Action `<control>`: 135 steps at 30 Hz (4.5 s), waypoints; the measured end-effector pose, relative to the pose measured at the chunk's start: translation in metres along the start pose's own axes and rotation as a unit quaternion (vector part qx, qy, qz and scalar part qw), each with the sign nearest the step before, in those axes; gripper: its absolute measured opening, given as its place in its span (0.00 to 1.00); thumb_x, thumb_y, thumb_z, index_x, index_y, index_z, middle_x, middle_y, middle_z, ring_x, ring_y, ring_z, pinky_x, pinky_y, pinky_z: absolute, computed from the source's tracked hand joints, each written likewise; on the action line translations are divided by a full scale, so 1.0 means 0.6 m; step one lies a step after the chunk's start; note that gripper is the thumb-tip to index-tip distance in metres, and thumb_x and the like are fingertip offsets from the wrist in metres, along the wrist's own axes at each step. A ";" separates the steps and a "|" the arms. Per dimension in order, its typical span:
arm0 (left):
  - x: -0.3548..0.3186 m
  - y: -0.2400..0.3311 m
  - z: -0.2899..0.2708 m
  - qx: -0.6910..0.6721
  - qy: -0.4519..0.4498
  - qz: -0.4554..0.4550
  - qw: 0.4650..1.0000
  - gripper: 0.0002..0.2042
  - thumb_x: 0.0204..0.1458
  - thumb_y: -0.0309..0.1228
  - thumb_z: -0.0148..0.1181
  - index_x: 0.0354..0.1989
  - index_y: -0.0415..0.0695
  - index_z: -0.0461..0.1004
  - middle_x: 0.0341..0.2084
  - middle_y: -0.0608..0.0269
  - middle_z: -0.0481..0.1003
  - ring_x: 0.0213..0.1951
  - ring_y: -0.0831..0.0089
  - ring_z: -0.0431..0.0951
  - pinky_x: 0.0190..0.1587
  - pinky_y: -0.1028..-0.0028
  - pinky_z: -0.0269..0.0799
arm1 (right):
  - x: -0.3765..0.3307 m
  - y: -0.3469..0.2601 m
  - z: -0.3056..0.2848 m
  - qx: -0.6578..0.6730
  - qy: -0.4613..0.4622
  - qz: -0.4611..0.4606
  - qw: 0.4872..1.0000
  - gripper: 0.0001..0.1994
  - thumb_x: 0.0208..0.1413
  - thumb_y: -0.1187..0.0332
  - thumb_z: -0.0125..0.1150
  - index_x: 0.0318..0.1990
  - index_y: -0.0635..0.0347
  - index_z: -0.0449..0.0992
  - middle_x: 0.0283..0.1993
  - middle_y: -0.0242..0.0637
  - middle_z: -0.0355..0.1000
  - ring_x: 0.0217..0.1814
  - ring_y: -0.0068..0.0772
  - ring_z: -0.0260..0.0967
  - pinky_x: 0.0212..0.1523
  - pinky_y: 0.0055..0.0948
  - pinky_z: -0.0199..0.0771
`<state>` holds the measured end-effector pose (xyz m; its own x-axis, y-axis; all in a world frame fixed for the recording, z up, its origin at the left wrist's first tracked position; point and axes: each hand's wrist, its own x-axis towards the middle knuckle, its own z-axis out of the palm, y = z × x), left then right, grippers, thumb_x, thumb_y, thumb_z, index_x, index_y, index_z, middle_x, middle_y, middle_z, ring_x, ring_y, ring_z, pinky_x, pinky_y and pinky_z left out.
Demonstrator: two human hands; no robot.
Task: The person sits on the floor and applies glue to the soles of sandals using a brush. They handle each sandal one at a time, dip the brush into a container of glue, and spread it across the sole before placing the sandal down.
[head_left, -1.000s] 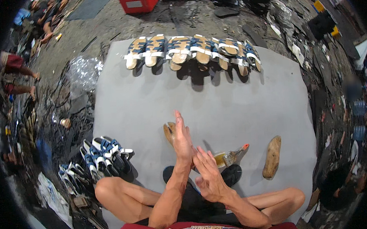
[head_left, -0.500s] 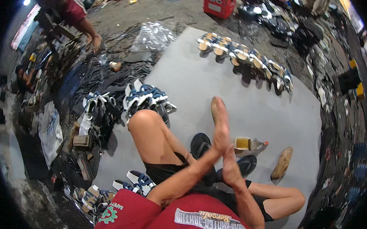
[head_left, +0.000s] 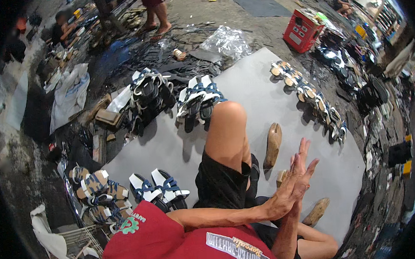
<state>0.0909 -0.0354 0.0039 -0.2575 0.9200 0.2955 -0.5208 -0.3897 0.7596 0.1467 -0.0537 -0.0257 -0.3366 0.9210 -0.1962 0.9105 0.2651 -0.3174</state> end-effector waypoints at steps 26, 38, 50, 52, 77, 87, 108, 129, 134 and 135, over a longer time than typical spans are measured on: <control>0.078 0.190 -0.233 0.241 0.165 0.151 0.945 0.26 0.75 0.33 0.41 0.78 0.39 0.53 0.79 0.42 0.47 0.79 0.49 0.47 0.79 0.57 0.42 | -0.071 -0.055 -0.069 0.429 -0.073 -0.352 0.829 0.54 0.65 0.29 0.43 0.80 0.70 0.41 0.74 0.61 0.61 0.79 0.54 0.57 0.80 0.53 0.43; -0.392 0.303 -0.528 0.532 0.661 -0.176 0.499 0.52 0.53 0.49 0.75 0.76 0.30 0.50 0.74 0.35 0.53 0.75 0.46 0.53 0.77 0.54 0.48 | 0.121 0.281 0.068 0.553 0.040 0.095 0.827 0.13 0.74 0.60 0.55 0.50 0.62 0.74 0.41 0.32 0.70 0.44 0.24 0.71 0.46 0.27 0.77; -0.558 0.169 -0.552 0.117 0.795 -0.146 0.577 0.53 0.39 0.37 0.87 0.73 0.38 0.59 0.61 0.47 0.72 0.55 0.53 0.80 0.56 0.52 0.82 | 0.237 0.114 0.183 0.232 0.162 0.041 0.958 0.33 0.63 0.62 0.68 0.72 0.61 0.63 0.70 0.59 0.62 0.63 0.49 0.71 0.60 0.44 0.75; -0.600 0.159 -0.589 0.058 0.788 -0.144 0.596 0.47 0.40 0.36 0.86 0.70 0.41 0.63 0.57 0.50 0.75 0.54 0.53 0.80 0.55 0.45 0.79 | 0.237 0.071 0.198 0.196 0.235 -0.018 0.952 0.32 0.62 0.64 0.69 0.71 0.62 0.64 0.66 0.59 0.66 0.63 0.46 0.72 0.60 0.42 0.74; 0.020 0.026 -0.435 0.408 0.235 -0.188 0.862 0.40 0.47 0.49 0.78 0.63 0.34 0.71 0.57 0.40 0.77 0.59 0.51 0.78 0.61 0.56 0.72 | 0.264 0.100 0.103 0.542 0.062 0.031 0.837 0.22 0.67 0.62 0.64 0.62 0.66 0.73 0.55 0.40 0.78 0.55 0.32 0.73 0.58 0.33 0.73; 0.278 -0.096 -0.589 0.613 0.165 -0.327 0.700 0.28 0.58 0.43 0.68 0.62 0.36 0.76 0.57 0.38 0.79 0.57 0.55 0.81 0.60 0.59 0.74 | 0.195 0.122 0.020 0.818 0.120 0.108 0.552 0.14 0.68 0.66 0.63 0.58 0.55 0.72 0.42 0.32 0.78 0.39 0.30 0.79 0.38 0.28 0.82; 0.018 0.001 -0.141 0.024 0.077 -0.201 0.976 0.28 0.61 0.43 0.63 0.69 0.52 0.68 0.57 0.53 0.75 0.60 0.59 0.75 0.67 0.56 0.68 | 0.092 0.106 0.022 0.808 0.102 0.095 0.572 0.18 0.70 0.63 0.62 0.62 0.58 0.70 0.49 0.34 0.78 0.43 0.25 0.77 0.43 0.27 0.79; 0.110 0.149 -0.305 -0.457 0.155 -0.150 0.863 0.49 0.57 0.70 0.56 0.69 0.33 0.63 0.58 0.34 0.73 0.54 0.38 0.78 0.57 0.42 0.80 | 0.148 0.084 0.028 0.643 -0.012 0.066 0.763 0.33 0.64 0.61 0.66 0.72 0.68 0.64 0.64 0.47 0.73 0.67 0.39 0.70 0.68 0.38 0.69; 0.137 0.154 -0.263 -0.376 0.167 -0.093 0.907 0.44 0.65 0.66 0.48 0.73 0.35 0.57 0.67 0.41 0.66 0.64 0.42 0.72 0.63 0.36 0.71 | -0.047 0.019 -0.165 0.538 -0.045 -0.023 0.841 0.33 0.58 0.64 0.73 0.69 0.64 0.71 0.60 0.50 0.78 0.63 0.41 0.76 0.66 0.38 0.71; 0.135 0.166 -0.252 -0.362 0.148 -0.086 0.917 0.45 0.65 0.66 0.48 0.73 0.34 0.57 0.66 0.41 0.67 0.64 0.42 0.72 0.64 0.37 0.71 | -0.060 -0.001 -0.174 0.475 -0.058 -0.033 0.877 0.32 0.57 0.65 0.75 0.68 0.62 0.72 0.58 0.50 0.79 0.61 0.41 0.78 0.65 0.38 0.73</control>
<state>-0.1050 -0.0060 0.0161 -0.2751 0.9605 -0.0427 -0.9500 -0.2647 0.1657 0.1835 -0.0574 0.0783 -0.4536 0.8625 -0.2243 0.2948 -0.0923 -0.9511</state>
